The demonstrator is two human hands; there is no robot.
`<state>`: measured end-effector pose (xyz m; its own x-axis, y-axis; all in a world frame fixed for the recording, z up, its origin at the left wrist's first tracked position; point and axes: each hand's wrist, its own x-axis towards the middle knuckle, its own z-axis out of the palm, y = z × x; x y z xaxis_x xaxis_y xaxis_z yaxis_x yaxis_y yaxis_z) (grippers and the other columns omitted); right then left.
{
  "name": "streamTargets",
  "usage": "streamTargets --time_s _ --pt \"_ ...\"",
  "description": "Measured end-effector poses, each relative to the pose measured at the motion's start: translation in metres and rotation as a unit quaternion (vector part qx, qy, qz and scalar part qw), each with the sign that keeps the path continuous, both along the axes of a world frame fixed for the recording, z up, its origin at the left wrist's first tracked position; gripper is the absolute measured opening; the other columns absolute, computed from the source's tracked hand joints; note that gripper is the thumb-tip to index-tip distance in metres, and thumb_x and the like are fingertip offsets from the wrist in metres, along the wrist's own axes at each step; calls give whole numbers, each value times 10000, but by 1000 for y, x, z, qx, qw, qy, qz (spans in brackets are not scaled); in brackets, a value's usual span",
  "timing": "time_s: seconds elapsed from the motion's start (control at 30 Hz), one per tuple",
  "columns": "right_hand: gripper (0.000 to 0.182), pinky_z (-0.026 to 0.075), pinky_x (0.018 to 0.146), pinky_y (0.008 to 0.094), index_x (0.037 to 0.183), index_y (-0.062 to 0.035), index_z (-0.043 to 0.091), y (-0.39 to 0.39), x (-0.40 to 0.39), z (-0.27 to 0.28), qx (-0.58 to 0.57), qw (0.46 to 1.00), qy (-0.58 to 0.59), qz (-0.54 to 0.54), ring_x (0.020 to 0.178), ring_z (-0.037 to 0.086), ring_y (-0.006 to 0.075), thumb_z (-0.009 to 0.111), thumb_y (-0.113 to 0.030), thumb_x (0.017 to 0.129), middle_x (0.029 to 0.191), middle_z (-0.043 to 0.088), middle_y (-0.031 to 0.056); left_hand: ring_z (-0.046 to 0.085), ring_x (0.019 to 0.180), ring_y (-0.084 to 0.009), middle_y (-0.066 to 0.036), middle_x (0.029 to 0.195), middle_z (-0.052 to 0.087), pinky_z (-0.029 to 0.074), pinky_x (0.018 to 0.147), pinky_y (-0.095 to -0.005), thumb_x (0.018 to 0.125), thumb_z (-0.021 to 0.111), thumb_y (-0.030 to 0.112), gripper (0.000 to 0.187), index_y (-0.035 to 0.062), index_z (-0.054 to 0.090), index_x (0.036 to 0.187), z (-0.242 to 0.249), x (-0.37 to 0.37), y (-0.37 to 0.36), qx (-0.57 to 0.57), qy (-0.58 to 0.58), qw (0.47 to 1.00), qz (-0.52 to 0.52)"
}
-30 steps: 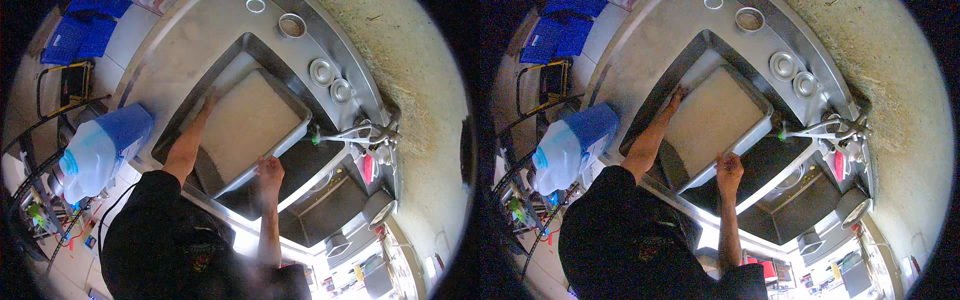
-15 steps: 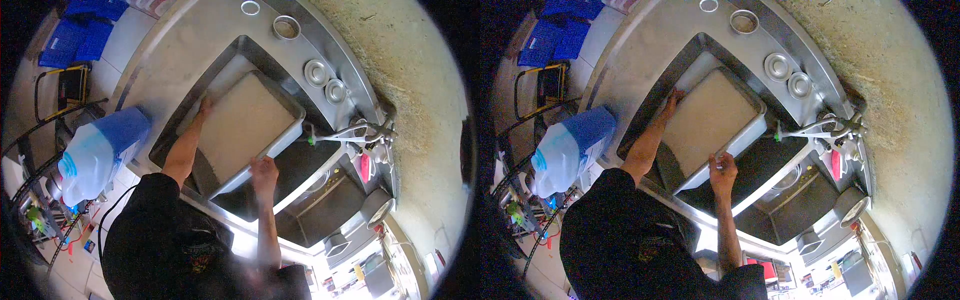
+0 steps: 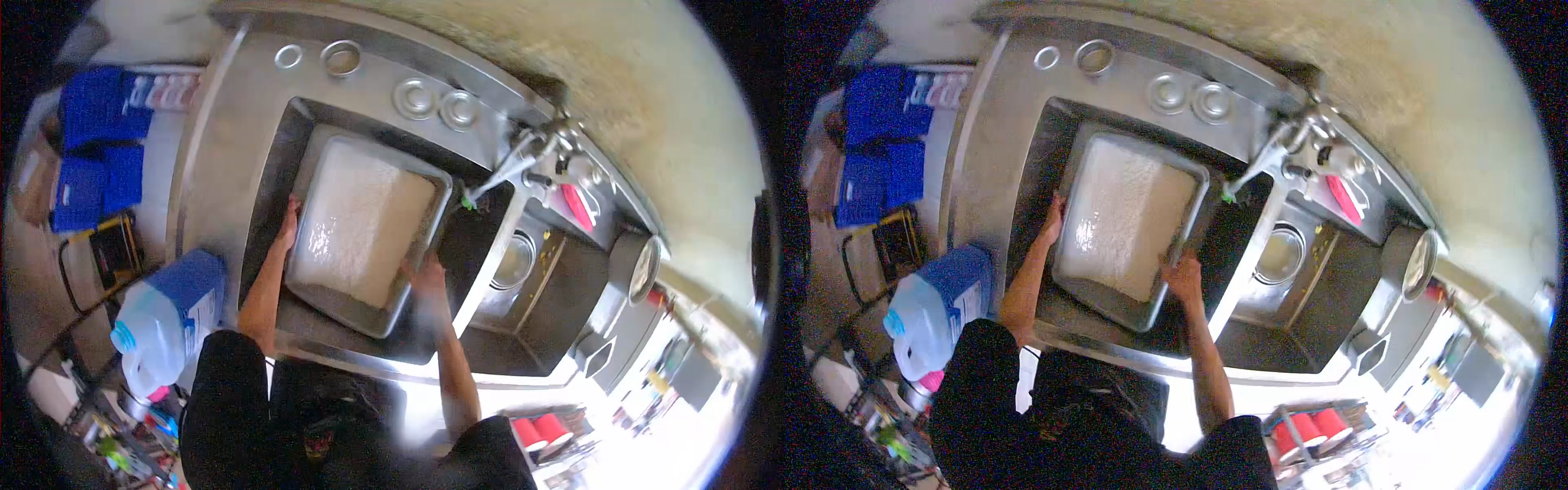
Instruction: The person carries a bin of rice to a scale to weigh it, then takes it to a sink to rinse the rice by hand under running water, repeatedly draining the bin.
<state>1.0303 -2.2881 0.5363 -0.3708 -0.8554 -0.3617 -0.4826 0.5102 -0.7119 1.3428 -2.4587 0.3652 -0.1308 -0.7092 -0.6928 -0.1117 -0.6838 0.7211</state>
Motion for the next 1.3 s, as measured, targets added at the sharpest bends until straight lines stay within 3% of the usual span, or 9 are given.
streamTargets --time_s 0.1,0.13,0.2,0.57,0.7,0.8,0.93,1.03,1.3 --pt "671 516 737 402 1165 48 462 23 -24 -76 108 991 -68 -51 869 640 329 674 -430 744 918 646 204 351 1249 -226 -110 1376 382 224 1058 -336 874 313 643 799 -6 373 1337 -26 3 7 24 -13 999 -39" --pt "856 514 774 399 1271 83 352 31 -20 -100 119 990 53 -60 889 629 352 644 -512 730 956 638 220 332 1266 -213 -112 1378 370 213 1065 -330 861 330 655 814 7 342 1353 56 -36 7 65 18 996 -57" --pt "891 494 818 408 1304 95 289 28 -24 -87 193 977 -27 -83 953 598 373 628 -509 744 1015 610 247 322 1273 -214 -115 1389 352 211 1067 -330 861 335 651 812 15 316 1365 40 -38 16 21 33 996 -80" --pt "486 459 844 406 1185 28 488 82 7 -67 -89 992 10 -94 955 566 379 663 -156 770 1112 550 242 255 1309 -280 -143 1411 289 176 1082 -410 885 406 525 701 51 264 1382 31 -95 58 71 -71 984 -146" --pt "476 487 754 384 1196 21 476 60 -2 -98 -169 950 -145 -219 890 586 338 648 -112 773 1069 559 231 234 1321 -302 -165 1410 280 155 1090 -436 896 439 473 662 54 265 1377 14 -95 52 -134 -280 918 -248" --pt "477 489 711 394 1217 32 444 -6 -56 -26 -194 961 15 -195 907 588 336 616 -84 788 1089 546 247 254 1302 -356 -187 1389 299 187 1078 -461 888 517 321 571 63 314 1354 69 -130 56 -451 -293 802 -262" --pt "421 480 778 385 1184 55 441 -87 -101 -72 -255 925 170 -223 905 604 389 580 -149 844 1029 584 265 287 1283 -373 -207 1366 338 238 1056 -466 869 540 276 557 68 339 1345 50 -168 56 -391 -160 844 -329" --pt "315 507 670 345 1100 50 467 -129 -96 -108 -78 973 1 -218 751 649 292 552 -145 869 977 614 234 318 1274 -365 -232 1361 346 272 1041 -463 869 517 354 586 65 340 1347 -7 -186 36 -374 -359 828 -216" --pt "195 544 636 316 999 34 470 -188 -35 -69 -345 866 -270 -242 680 645 215 510 -141 924 913 637 166 451 1161 -426 -290 1260 448 346 995 -471 890 380 464 616 -10 410 1281 -51 -207 -17 -209 -339 871 -287"
